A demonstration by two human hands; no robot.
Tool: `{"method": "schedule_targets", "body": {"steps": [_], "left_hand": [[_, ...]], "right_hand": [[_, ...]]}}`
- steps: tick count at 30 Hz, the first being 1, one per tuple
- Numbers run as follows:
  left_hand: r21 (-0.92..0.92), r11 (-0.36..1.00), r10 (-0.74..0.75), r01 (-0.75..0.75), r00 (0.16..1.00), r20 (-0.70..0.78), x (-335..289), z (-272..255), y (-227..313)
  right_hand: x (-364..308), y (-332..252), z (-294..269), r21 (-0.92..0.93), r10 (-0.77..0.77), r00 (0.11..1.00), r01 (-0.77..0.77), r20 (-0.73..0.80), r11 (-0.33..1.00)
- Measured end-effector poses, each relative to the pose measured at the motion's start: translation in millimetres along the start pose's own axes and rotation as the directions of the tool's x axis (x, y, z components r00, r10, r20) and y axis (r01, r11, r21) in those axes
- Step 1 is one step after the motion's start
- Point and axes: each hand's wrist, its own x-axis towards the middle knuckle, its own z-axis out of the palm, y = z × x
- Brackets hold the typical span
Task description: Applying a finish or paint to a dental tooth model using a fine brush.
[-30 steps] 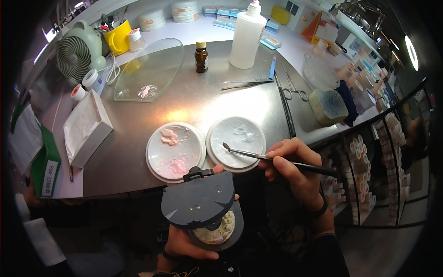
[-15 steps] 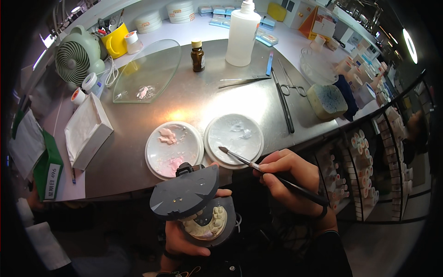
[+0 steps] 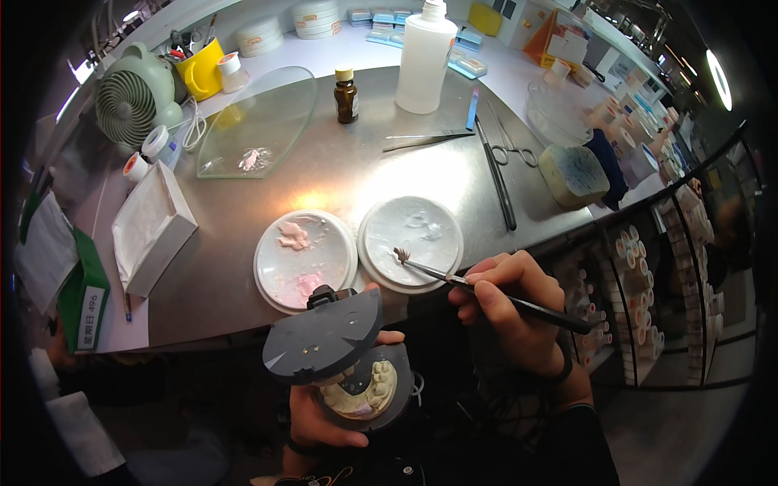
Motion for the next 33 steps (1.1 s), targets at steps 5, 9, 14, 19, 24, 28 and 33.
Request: {"method": "schedule_targets", "body": {"steps": [5, 9, 14, 19, 24, 28, 33], "left_hand": [[-0.101, 0.995, -0.021, 0.017, 0.999, -0.045, 3.4, 5.3, 7.1], [-0.160, 0.981, 0.098, -0.112, 0.991, -0.092, 5.8, 12.7, 2.6], [-0.248, 0.958, 0.142, -0.147, 0.989, -0.039, 13.9, 13.7, 2.8], [-0.290, 0.954, 0.057, -0.068, 0.997, -0.046, 15.9, 12.3, 10.0], [-0.247, 0.953, 0.166, -0.177, 0.984, -0.064, 11.5, 12.3, 7.1], [-0.210, 0.940, 0.264, -0.268, 0.963, -0.046, 2.8, 1.5, 11.0], [-0.191, 0.934, 0.314, -0.302, 0.949, 0.032, 7.6, 6.3, 13.6]], "right_hand": [[3.3, 8.5, -2.3, 0.155, -0.034, 0.997, 0.045, -0.069, 0.987], [4.8, 5.5, -9.9, -0.001, -0.053, 0.993, 0.054, 0.102, 0.999], [3.9, 4.4, -11.3, -0.106, -0.151, 0.977, 0.167, 0.148, 0.980], [-0.1, 2.7, -9.4, -0.117, -0.176, 0.980, 0.187, 0.093, 0.975], [4.5, 1.8, -13.4, 0.108, -0.223, 0.969, 0.234, -0.110, 0.966], [62.5, -14.8, -69.2, -0.317, -0.229, 0.831, 0.068, -0.506, 0.946], [118.1, 28.0, -195.3, -0.526, -0.234, 0.875, -0.027, -0.424, 0.850]]}}
